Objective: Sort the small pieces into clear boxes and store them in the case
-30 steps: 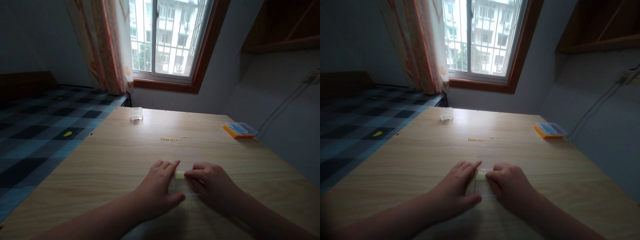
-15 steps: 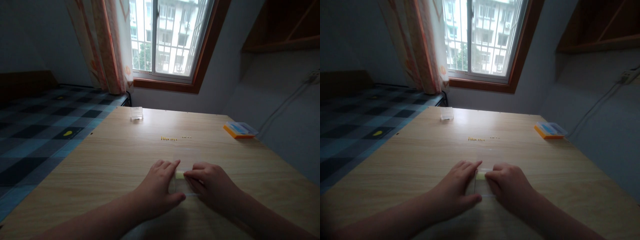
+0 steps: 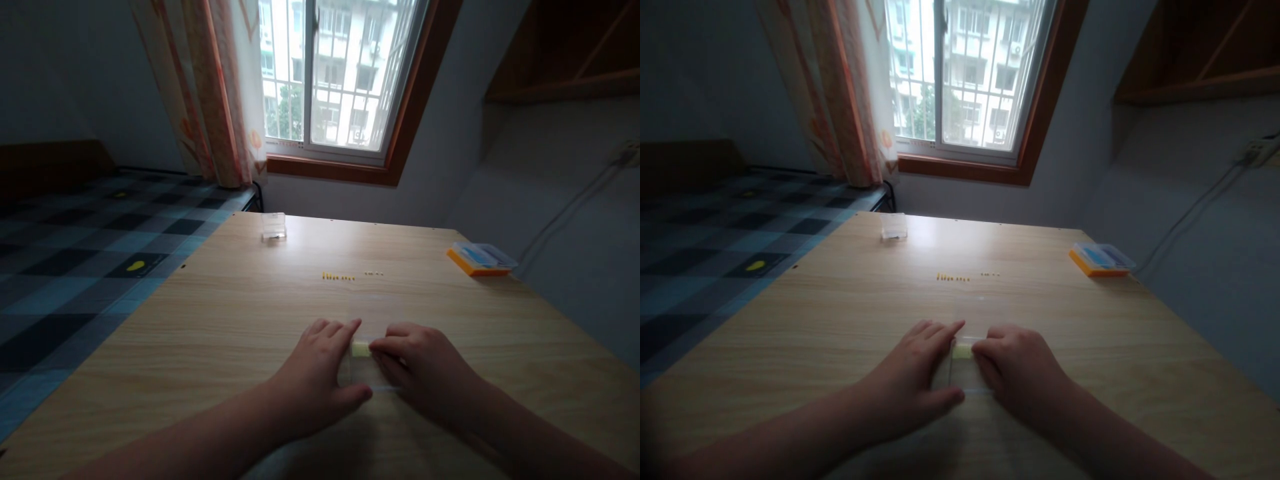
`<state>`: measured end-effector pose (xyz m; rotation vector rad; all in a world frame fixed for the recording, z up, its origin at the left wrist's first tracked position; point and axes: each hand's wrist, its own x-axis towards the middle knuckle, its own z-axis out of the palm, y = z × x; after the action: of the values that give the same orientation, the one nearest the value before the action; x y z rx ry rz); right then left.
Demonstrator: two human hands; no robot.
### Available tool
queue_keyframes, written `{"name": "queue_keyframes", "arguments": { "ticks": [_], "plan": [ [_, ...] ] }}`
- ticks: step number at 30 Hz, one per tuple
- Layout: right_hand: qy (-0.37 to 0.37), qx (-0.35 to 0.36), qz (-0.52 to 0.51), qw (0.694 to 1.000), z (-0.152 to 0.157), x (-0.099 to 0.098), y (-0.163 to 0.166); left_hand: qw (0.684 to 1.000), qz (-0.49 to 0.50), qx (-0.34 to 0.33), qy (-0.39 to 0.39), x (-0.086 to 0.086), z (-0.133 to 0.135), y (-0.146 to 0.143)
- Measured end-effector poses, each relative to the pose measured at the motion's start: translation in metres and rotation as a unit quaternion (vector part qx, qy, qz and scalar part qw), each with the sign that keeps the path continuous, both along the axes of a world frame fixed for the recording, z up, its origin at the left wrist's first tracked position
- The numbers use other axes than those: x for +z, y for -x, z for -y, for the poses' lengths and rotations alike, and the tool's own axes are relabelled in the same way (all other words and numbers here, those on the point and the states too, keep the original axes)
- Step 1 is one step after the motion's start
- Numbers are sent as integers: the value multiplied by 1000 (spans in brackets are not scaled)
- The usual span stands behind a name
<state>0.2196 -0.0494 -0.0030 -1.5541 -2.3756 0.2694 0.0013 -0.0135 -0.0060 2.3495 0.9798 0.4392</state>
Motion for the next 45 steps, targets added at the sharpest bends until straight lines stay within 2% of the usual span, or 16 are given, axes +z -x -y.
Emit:
{"name": "queue_keyframes", "arguments": {
  "ticks": [28, 45],
  "plan": [
    [25, -3, -20, 1000, 4, 6, -3, 1000, 17, -5, -14, -3, -1, 0],
    [19, 4, -11, 1000, 3, 3, -1, 1000, -11, -4, -7, 0, -1, 0]
  ]
}}
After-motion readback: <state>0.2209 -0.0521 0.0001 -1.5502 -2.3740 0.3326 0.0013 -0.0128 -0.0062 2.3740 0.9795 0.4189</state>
